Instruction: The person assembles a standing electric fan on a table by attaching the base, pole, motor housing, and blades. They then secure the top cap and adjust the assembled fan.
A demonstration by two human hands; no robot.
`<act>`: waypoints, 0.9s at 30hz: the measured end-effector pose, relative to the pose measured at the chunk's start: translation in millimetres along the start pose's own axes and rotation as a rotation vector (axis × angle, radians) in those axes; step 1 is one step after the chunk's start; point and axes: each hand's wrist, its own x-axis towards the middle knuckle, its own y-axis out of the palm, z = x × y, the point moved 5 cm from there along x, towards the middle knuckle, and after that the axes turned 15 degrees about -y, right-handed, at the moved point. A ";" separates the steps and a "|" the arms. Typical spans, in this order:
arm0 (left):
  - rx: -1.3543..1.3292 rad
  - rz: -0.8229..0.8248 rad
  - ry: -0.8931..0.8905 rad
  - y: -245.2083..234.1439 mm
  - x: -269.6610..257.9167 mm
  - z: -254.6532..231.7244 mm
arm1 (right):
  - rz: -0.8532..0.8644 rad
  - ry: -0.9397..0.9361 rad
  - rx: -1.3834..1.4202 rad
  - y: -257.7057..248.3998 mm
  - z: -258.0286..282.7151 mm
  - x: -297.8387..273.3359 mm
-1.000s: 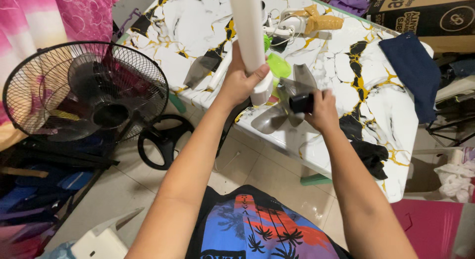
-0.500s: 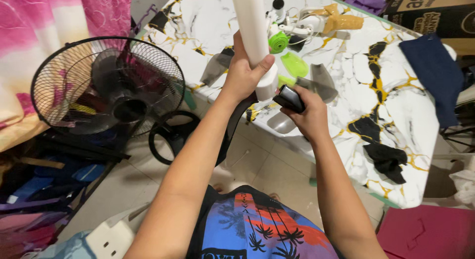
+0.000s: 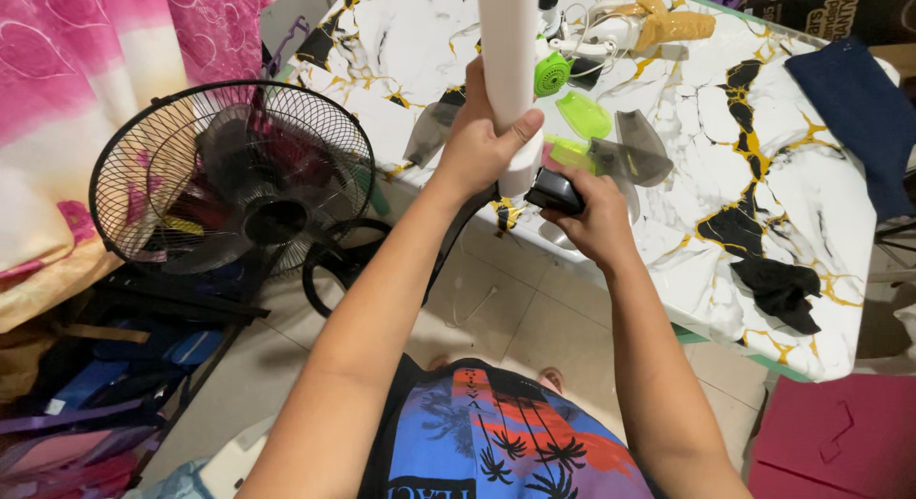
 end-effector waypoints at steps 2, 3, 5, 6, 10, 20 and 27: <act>0.106 -0.034 -0.026 0.2 -2.4 1.4 | 0.005 0.073 -0.001 2.9 4.1 -0.4; 0.161 -0.050 -0.041 0.3 -4.1 1.8 | 0.008 0.111 0.000 3.7 6.2 -0.7; 0.312 -0.043 0.063 4.0 -9.0 -3.1 | -0.068 0.118 0.111 0.7 11.0 1.9; 0.388 -0.041 0.114 5.0 -12.4 -5.1 | -0.105 0.120 0.167 -1.3 12.3 3.7; 0.224 -0.030 -0.088 -6.9 -13.9 3.1 | -0.083 0.169 0.121 -3.7 12.3 11.7; 0.405 -0.074 0.189 -9.8 5.7 -23.7 | -0.191 0.214 0.110 -11.9 12.2 11.6; 0.414 -0.047 -0.107 -20.2 -6.6 -8.0 | -0.222 0.059 -0.170 -13.0 40.6 14.0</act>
